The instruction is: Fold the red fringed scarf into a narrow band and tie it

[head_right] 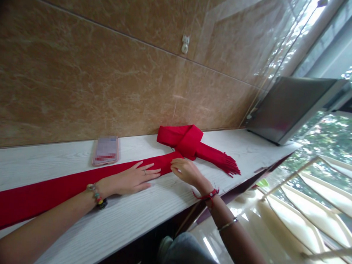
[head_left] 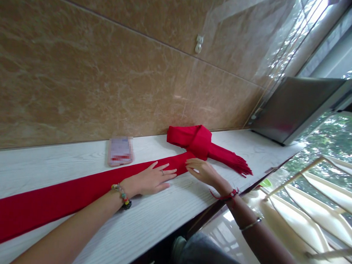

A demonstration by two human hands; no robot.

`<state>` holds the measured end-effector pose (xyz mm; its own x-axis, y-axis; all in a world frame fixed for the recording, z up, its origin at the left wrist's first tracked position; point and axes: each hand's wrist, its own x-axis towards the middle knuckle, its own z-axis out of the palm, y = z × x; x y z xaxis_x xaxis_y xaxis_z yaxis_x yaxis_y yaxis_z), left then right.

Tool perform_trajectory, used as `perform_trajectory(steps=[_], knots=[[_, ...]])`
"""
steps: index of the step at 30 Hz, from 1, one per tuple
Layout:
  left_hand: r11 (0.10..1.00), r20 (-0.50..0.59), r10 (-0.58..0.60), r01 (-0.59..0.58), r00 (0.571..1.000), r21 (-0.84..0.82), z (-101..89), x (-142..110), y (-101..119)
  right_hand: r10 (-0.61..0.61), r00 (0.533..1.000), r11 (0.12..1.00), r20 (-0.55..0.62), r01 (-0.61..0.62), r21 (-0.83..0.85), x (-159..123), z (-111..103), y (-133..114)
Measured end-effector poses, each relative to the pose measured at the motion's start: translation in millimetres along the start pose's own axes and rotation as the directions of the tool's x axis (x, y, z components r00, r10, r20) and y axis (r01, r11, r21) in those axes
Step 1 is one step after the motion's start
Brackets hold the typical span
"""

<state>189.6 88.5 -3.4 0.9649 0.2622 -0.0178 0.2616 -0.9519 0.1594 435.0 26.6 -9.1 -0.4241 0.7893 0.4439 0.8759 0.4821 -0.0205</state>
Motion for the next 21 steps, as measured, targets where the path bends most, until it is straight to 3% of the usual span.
perform_trajectory(steps=[3,8,11,16,19,21], knots=[[1.0,-0.013,0.002,-0.002,1.0,0.005,-1.4,2,2,0.142,0.989,0.989,-0.032,-0.143,-0.029,13,6,-9],[0.999,-0.043,-0.038,0.04,0.998,0.026,3.1,-3,1,0.183,0.964,0.971,0.193,-0.147,-0.187,24,30,-14],[0.982,-0.064,-0.18,0.183,0.982,0.044,7.0,-27,-3,0.173,0.963,0.957,0.208,-0.115,-0.267,14,38,-5],[0.914,-0.056,-0.399,0.401,0.915,0.052,4.8,-90,1,0.042,0.978,0.948,0.205,0.026,-0.318,-3,34,10],[0.888,0.008,-0.459,0.458,0.889,0.037,-3.5,-114,11,0.163,0.978,0.952,0.133,-0.12,-0.282,10,27,-2],[0.876,-0.007,-0.48,0.48,0.877,0.042,-8.8,-120,18,0.202,0.975,0.963,0.092,-0.18,-0.199,29,25,-22]])
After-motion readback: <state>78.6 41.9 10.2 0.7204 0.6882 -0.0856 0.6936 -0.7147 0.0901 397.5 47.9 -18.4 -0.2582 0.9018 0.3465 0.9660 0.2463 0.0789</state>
